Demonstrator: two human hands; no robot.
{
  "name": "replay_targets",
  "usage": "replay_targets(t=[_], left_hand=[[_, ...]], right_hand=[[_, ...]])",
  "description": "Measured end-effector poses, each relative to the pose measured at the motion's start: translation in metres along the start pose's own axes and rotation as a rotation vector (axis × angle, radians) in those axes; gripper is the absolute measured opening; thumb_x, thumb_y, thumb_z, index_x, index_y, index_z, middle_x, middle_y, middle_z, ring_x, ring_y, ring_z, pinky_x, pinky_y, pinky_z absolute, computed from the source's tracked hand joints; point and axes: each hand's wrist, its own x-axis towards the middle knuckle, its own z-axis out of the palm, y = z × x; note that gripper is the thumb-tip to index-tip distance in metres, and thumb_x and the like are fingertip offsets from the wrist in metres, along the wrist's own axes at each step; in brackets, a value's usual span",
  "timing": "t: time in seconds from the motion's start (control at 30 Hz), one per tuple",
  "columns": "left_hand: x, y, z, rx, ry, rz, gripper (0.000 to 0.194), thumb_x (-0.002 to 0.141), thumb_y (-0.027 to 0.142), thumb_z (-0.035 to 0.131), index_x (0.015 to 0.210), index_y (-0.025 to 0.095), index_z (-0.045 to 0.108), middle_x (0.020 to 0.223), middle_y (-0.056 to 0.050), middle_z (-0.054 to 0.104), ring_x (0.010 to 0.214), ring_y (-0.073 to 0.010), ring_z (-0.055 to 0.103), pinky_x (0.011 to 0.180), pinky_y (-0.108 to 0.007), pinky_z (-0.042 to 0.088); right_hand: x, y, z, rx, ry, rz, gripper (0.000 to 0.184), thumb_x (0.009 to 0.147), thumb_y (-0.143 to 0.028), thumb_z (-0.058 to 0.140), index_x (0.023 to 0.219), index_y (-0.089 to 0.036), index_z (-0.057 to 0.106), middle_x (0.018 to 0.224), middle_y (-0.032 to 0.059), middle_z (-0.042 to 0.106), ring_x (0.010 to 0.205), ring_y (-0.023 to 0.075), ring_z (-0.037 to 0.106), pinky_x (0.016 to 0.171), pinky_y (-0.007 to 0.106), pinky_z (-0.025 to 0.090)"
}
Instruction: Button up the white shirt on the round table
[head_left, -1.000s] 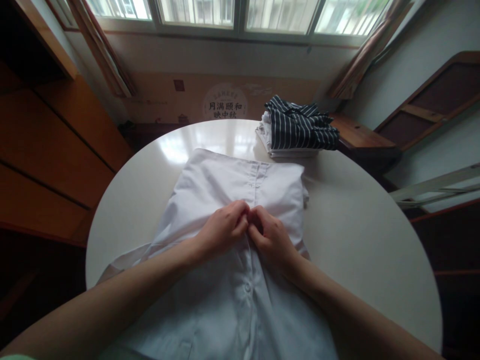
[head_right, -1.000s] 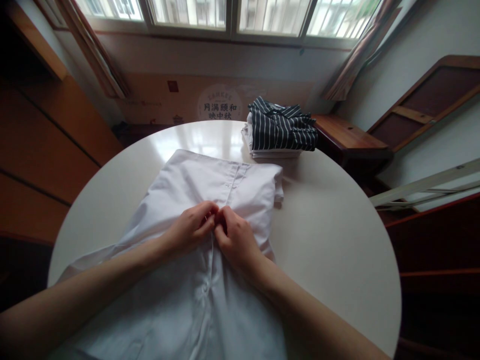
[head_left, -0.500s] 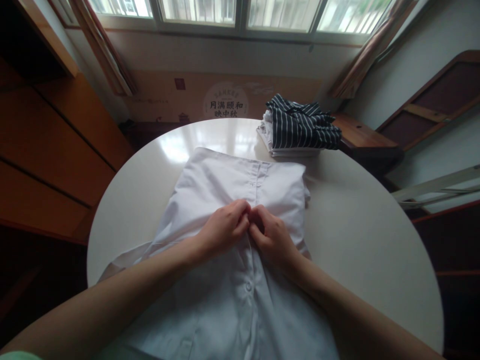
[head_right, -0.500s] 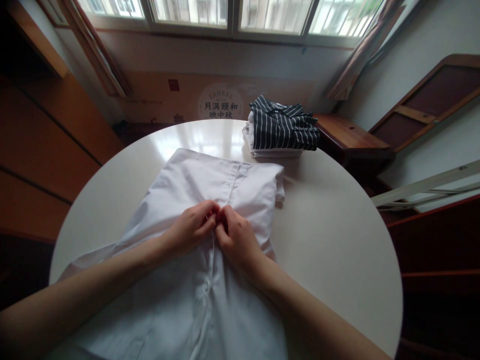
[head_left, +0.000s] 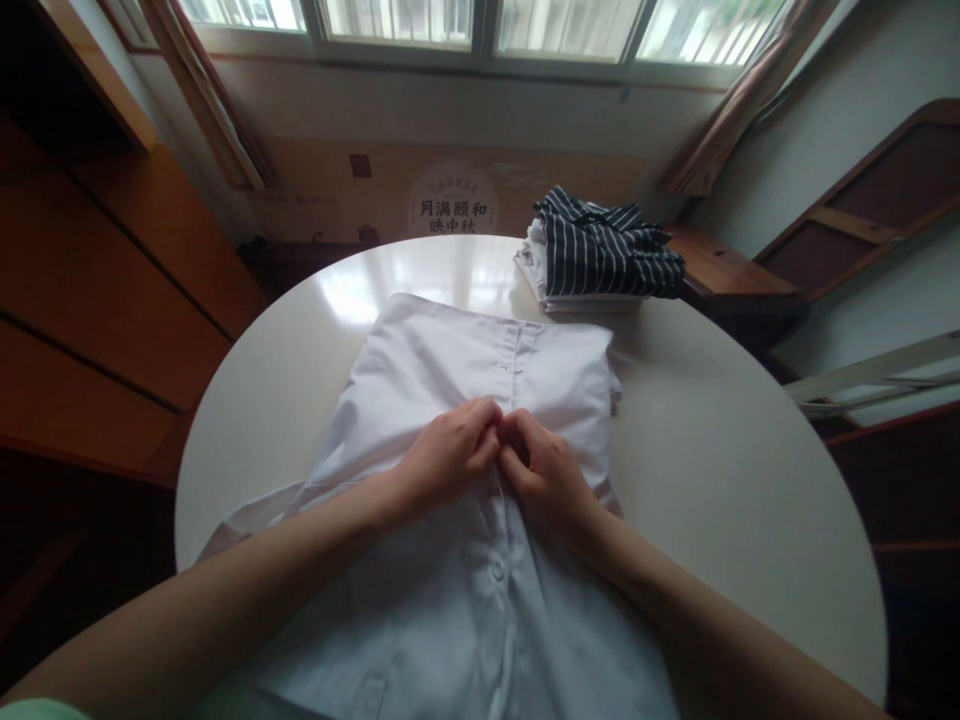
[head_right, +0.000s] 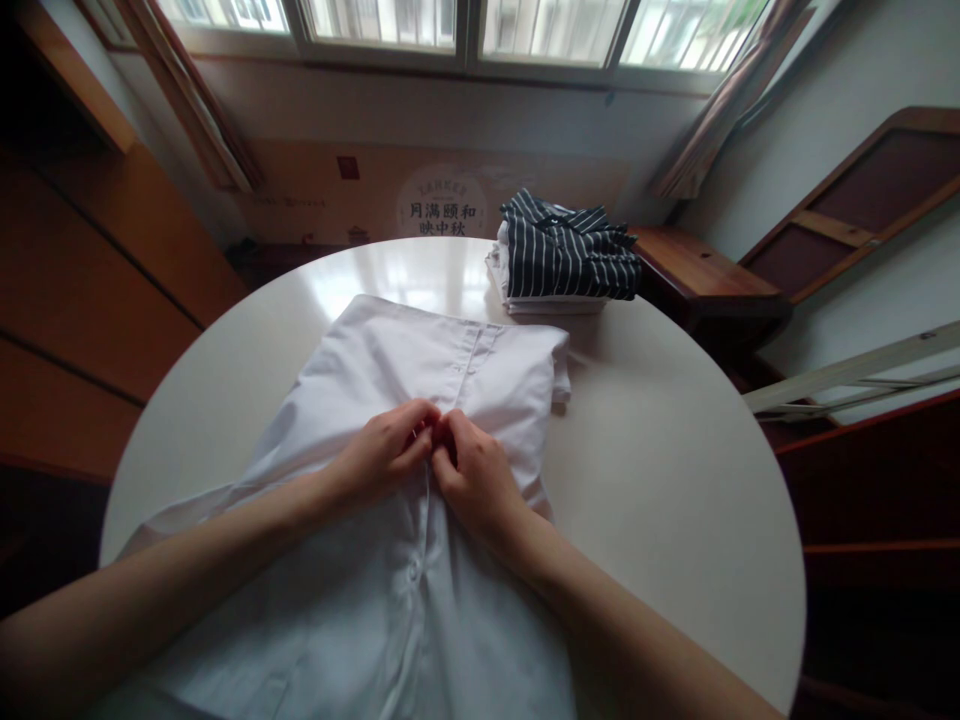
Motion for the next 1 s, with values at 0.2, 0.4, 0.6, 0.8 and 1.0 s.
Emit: replay_targets(t=[0.2, 0.4, 0.6, 0.8, 1.0], left_hand=[[-0.0004, 0.001, 0.0002, 0.006, -0.007, -0.005, 0.009, 0.081, 0.018, 0.037, 0.081, 0.018, 0.046, 0.076, 0.001, 0.052, 0.068, -0.0117, 0.049, 0.064, -0.023, 0.039], [-0.0005, 0.001, 0.0, 0.014, -0.006, 0.001, 0.009, 0.081, 0.018, 0.037, 0.081, 0.018, 0.047, 0.076, 0.0, 0.052, 0.068, -0.0119, 0.049, 0.064, -0.023, 0.039], [0.0003, -0.0006, 0.0005, 0.015, -0.002, 0.007, 0.009, 0.081, 0.018, 0.037, 0.082, 0.018, 0.047, 0.076, 0.001, 0.052, 0.068, -0.0117, 0.049, 0.064, -0.023, 0.039], [-0.0007, 0.0004, -0.0001, 0.019, -0.005, 0.011, 0.008, 0.081, 0.018, 0.037, 0.08, 0.018, 0.045, 0.075, 0.001, 0.051, 0.067, -0.0116, 0.048, 0.063, -0.023, 0.039], [-0.0008, 0.0, -0.0009, 0.024, -0.006, 0.015, 0.008, 0.081, 0.017, 0.037, 0.08, 0.018, 0.045, 0.075, 0.001, 0.051, 0.067, -0.0116, 0.048, 0.063, -0.023, 0.039]], right_hand=[[0.0003, 0.0003, 0.0009, 0.001, -0.009, 0.002, 0.007, 0.074, -0.013, 0.043, 0.072, -0.019, 0.041, 0.064, -0.0013, 0.05, 0.058, 0.012, 0.046, 0.056, 0.023, 0.034], [-0.0005, 0.0009, -0.0002, 0.004, -0.004, 0.002, 0.006, 0.074, -0.014, 0.043, 0.071, -0.019, 0.041, 0.064, -0.0015, 0.049, 0.058, 0.0119, 0.046, 0.055, 0.023, 0.034], [-0.0008, 0.0011, 0.0001, -0.006, -0.002, -0.007, 0.006, 0.074, -0.015, 0.042, 0.071, -0.019, 0.041, 0.063, -0.0016, 0.049, 0.057, 0.0118, 0.045, 0.055, 0.023, 0.034], [-0.0003, 0.0, 0.0, -0.014, 0.002, -0.008, 0.007, 0.074, -0.014, 0.043, 0.07, -0.02, 0.04, 0.061, -0.0023, 0.047, 0.055, 0.0116, 0.045, 0.053, 0.023, 0.033], [-0.0004, 0.0004, -0.0004, -0.005, -0.004, -0.014, 0.005, 0.074, -0.015, 0.042, 0.073, -0.019, 0.042, 0.063, -0.0018, 0.049, 0.057, 0.0119, 0.046, 0.055, 0.023, 0.034]])
